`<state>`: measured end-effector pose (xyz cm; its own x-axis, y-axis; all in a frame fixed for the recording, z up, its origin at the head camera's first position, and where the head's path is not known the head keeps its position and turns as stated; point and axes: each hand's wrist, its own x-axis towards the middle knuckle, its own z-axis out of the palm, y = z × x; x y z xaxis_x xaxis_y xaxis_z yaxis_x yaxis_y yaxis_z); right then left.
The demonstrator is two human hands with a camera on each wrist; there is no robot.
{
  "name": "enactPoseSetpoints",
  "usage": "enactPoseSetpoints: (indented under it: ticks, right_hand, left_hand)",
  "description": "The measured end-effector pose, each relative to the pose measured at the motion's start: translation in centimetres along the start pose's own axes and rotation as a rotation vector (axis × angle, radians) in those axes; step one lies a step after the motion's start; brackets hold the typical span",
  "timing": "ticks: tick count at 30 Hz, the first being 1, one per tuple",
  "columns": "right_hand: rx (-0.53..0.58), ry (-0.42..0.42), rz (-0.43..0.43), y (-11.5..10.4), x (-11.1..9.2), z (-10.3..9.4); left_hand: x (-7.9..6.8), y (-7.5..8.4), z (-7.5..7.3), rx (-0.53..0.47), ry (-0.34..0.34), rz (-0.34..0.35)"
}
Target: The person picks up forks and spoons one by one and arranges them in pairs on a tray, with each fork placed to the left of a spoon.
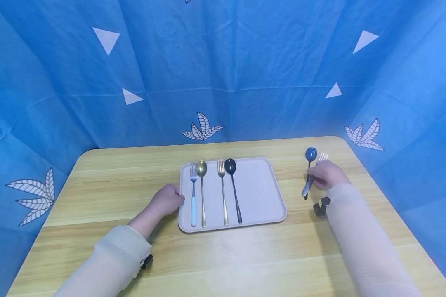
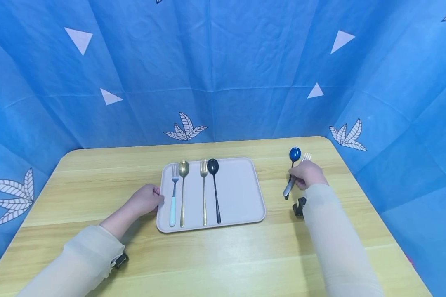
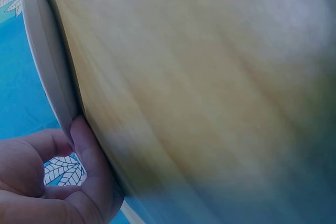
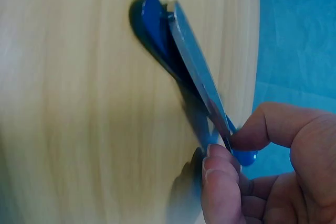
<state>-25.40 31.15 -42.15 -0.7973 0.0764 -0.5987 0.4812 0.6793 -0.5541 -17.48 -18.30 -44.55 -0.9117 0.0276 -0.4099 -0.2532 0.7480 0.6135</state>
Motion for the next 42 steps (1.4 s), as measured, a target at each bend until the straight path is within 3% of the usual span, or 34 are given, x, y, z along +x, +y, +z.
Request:
enactPoseSetpoints:
  ticks: [4,11,34,42]
  right_hand:
    - [0.063,0.0,0.01,0.21,-0.3,0.0]
    - [0.065,0.024,0.026,0.01,-0.44,0.13]
    - [-0.075,0.201,-0.008,0.3,0.14,-0.07]
    - [-0.118,0.215,-0.016,0.1,0.2,0.01]
  left_hand:
    - [0.04,-0.04,-0.02,-0.006,0.001,-0.004]
    - [0.0,-0.01,-0.11,-0.007,0.001,0.004]
    - [-0.12,0.12,-0.05,-0.008,-0.001,-0.005]
    - [-0.39,0.3,-0.05,-0.007,0.006,0.0]
